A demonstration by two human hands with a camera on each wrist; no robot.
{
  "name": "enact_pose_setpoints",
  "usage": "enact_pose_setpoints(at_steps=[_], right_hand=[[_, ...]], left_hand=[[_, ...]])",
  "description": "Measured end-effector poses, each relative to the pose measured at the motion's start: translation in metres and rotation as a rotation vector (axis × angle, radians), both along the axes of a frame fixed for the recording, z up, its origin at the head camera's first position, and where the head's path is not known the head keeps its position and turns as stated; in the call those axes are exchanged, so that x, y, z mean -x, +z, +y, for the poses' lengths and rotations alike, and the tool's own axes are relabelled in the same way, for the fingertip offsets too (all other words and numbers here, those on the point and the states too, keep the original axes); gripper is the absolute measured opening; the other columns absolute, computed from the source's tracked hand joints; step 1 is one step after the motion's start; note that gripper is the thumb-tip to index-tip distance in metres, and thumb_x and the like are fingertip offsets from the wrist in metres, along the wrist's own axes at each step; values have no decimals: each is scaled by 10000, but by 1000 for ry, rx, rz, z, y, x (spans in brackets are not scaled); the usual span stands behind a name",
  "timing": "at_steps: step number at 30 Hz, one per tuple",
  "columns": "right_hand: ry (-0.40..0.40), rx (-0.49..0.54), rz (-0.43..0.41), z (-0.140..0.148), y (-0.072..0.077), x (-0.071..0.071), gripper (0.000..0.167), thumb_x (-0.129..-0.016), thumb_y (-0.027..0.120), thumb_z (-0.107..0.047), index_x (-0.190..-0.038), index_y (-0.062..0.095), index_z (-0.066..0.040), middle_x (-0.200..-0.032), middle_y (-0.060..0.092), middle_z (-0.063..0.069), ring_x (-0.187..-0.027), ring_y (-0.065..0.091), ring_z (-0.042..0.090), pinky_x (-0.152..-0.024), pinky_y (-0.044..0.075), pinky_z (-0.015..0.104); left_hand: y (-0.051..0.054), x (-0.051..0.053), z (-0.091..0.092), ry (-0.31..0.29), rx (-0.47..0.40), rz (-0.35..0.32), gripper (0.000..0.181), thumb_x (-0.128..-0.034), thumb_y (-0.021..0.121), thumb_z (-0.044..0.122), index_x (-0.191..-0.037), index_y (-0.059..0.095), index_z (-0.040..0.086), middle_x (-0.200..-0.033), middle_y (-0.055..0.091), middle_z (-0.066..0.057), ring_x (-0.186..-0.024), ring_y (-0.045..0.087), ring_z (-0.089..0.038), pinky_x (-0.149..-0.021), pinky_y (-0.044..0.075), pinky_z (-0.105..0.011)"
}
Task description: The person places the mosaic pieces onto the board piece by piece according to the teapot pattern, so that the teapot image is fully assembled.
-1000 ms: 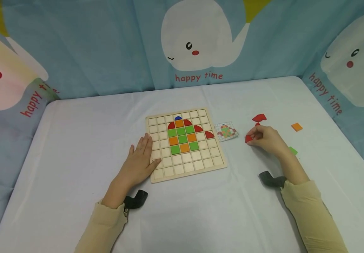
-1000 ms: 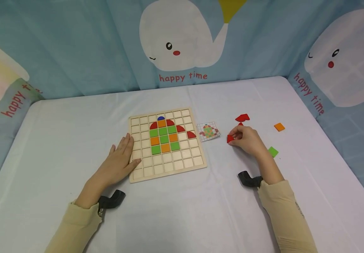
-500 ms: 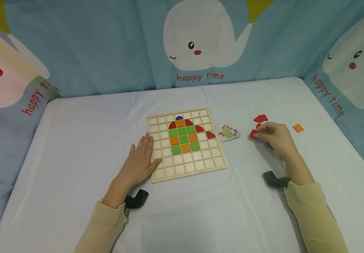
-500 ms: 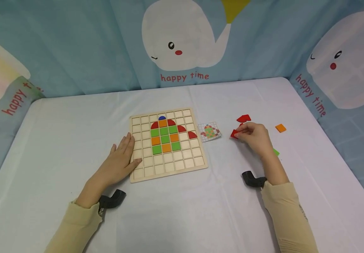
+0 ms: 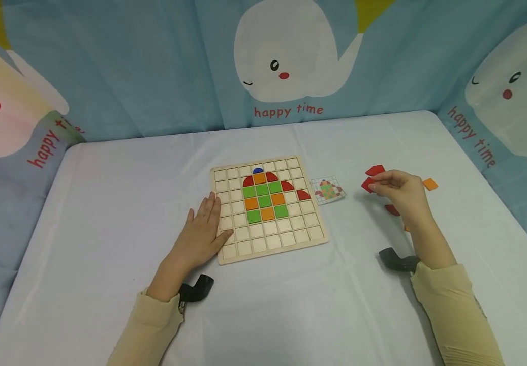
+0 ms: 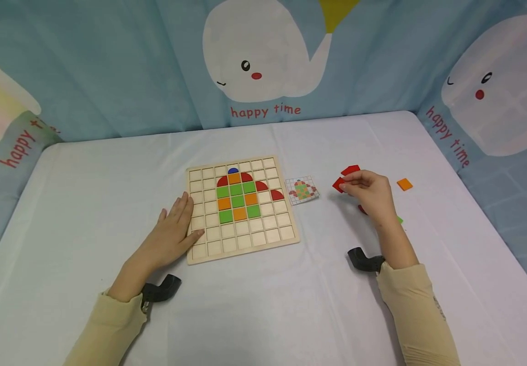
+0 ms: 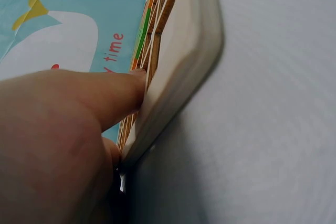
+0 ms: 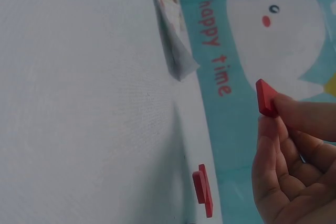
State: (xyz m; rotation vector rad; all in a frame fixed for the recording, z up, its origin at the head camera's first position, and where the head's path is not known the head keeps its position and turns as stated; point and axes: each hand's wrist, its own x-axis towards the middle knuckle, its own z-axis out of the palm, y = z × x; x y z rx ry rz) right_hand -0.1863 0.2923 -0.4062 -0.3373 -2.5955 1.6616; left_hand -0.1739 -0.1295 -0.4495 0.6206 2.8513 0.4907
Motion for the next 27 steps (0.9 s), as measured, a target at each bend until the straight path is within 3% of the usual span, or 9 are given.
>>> enact_pose_setpoints(at_steps=[6, 14, 27], right_hand=[[9, 29, 19, -1, 0, -1, 153, -870, 684, -112, -984, 655, -14, -833, 662, -157, -762, 611, 35, -695, 505, 166], [16, 60, 65, -5, -2, -1, 72, -855, 708, -137, -913, 688, -99, -912, 682, -55, -774, 619, 50, -698, 506, 159], [94, 85, 86, -20, 0, 2, 214, -842, 698, -39, -1008, 636, 80, -848, 656, -100, -743, 630, 34, -687, 509, 151]], left_hand=[[0, -1, 0, 1, -1, -1, 783, -967, 493, 357, -1467, 100, -99, -1552, 31, -224, -1420, 48, -380, -1088, 76, -605], [-1, -1, 0, 0, -6, -7, 779, -968, 488, 348, -1464, 96, -106, -1551, 28, -229, -1419, 43, -383, -1088, 70, -606], [-1, 0, 0, -4, 3, -6, 781, -970, 484, 358, -1464, 96, -105, -1550, 28, -230, -1419, 44, -381, -1089, 72, -604]])
